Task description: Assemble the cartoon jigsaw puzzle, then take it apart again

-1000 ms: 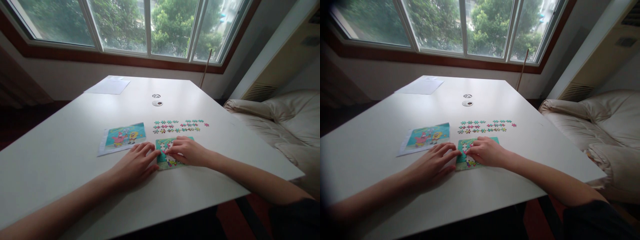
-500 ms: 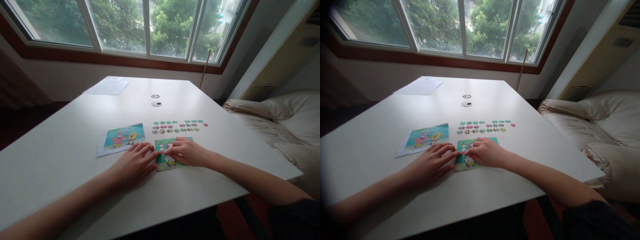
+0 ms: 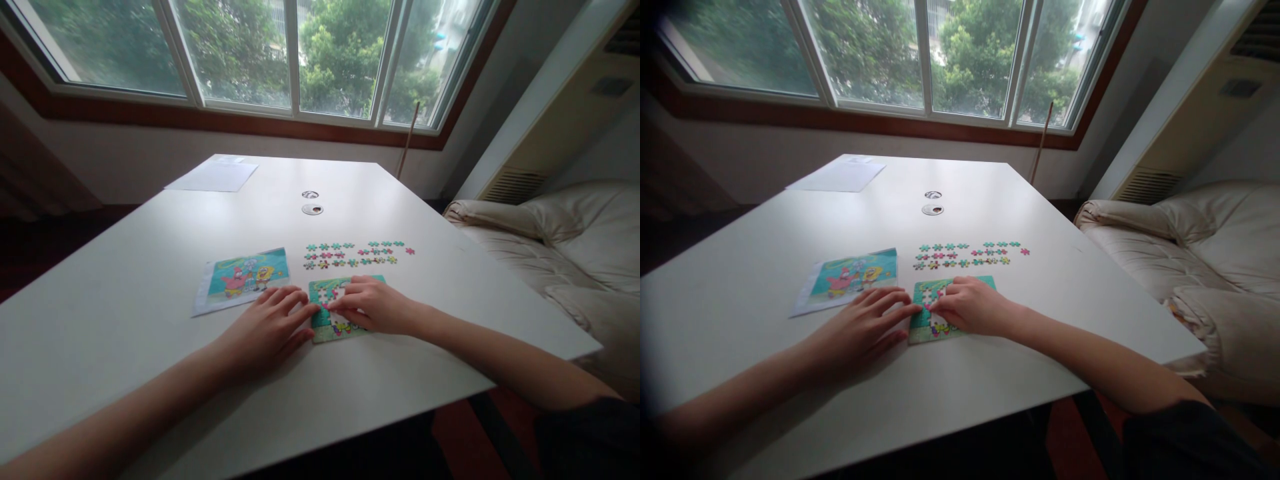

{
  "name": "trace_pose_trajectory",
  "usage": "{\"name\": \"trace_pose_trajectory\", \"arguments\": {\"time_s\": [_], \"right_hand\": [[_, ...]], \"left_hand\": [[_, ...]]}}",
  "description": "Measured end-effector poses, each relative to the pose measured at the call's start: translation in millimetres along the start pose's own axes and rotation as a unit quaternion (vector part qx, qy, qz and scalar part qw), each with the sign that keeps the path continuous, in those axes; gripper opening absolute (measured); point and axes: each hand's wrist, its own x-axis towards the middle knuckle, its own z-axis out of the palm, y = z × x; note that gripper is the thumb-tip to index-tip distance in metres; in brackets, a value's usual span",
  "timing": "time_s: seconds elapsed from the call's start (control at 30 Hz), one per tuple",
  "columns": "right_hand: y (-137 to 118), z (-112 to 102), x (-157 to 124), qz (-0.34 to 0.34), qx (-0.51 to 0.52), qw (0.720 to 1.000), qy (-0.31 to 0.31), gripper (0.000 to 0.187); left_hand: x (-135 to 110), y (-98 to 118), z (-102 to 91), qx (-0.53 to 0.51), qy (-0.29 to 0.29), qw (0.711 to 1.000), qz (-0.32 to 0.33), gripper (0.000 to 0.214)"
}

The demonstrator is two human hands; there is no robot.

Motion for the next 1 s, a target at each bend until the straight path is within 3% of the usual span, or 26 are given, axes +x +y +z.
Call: {"name": "trace_pose_trajectory", "arguments": {"time_s": [0.43, 0.6, 0.7, 0.87, 1.0], "right_hand": [[1, 0, -4, -0.007, 0.000, 1.000, 0.000, 0.028], [10, -9, -3, 0.005, 0.030, 1.000, 0.000, 0.023], [33, -23, -7, 0.048, 0.023, 0.998, 0.031, 0.022], [102, -47, -32, 0.198, -0.048, 0.975, 0.086, 0.021], [148, -53, -53, 0.298, -0.085, 0.948, 0.078, 0.024]], "left_hand": [[1, -1, -6.6, 0.000, 0.035, 0.999, 0.033, 0.022], [0, -1, -4.9, -0.005, 0.034, 0.999, 0.030, 0.023], [-1, -1, -4.6, -0.014, 0.040, 0.999, 0.031, 0.023], [-1, -1, -5.5, -0.015, 0.041, 0.999, 0.030, 0.025], [-1, -2, -5.0, -0.012, 0.033, 0.999, 0.032, 0.024]]}}
